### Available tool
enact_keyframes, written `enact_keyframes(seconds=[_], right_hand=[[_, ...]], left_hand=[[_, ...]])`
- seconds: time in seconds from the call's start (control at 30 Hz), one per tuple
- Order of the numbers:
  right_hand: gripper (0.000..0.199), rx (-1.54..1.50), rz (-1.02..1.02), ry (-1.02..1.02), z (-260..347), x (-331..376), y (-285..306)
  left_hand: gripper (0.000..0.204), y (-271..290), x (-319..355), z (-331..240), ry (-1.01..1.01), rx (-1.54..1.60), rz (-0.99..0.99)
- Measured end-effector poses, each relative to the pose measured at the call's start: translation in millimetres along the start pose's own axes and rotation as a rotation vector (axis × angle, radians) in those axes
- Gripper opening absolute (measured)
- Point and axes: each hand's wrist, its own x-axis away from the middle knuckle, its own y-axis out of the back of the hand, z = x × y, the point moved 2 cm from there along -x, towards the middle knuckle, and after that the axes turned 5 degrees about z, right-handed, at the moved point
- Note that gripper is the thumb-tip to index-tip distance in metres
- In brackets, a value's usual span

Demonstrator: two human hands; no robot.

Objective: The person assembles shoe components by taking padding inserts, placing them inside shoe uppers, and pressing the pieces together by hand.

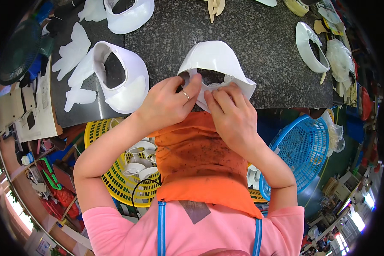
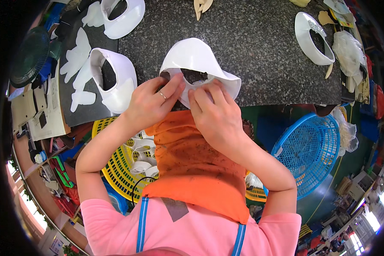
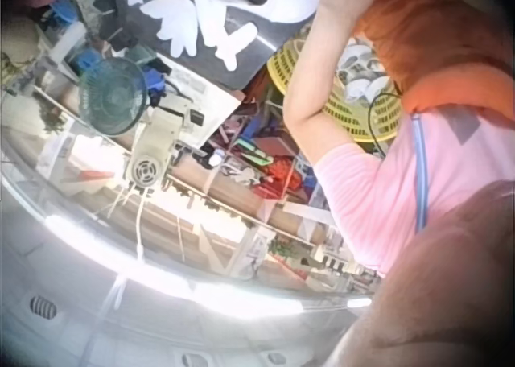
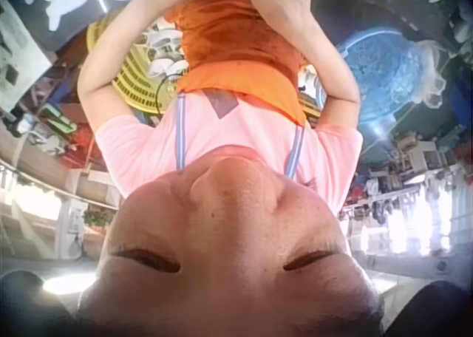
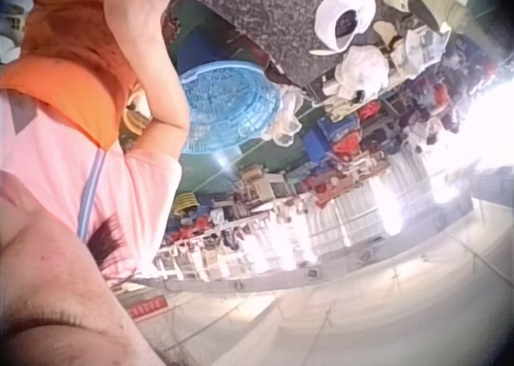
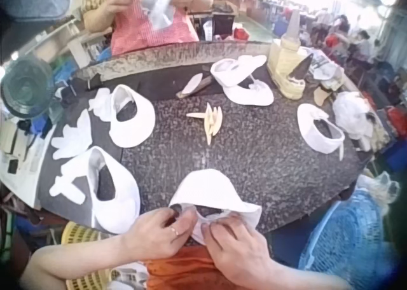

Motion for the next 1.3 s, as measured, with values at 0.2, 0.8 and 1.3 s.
enact_keyframes(seconds=[0.2,0.8,1.3], right_hand=[[0.028,-0.099,-0.06,-0.034,-9,2,-2],[0.037,0.023,0.076,0.129,1,16,4],[0.026,-0.319,-0.035,0.162,-35,19,15]], left_hand=[[0.036,3,2,5,-0.017,0.02,0.031],[0.038,13,20,6,-0.072,0.006,0.147],[0.06,-8,10,-38,0.205,0.45,-0.005]])
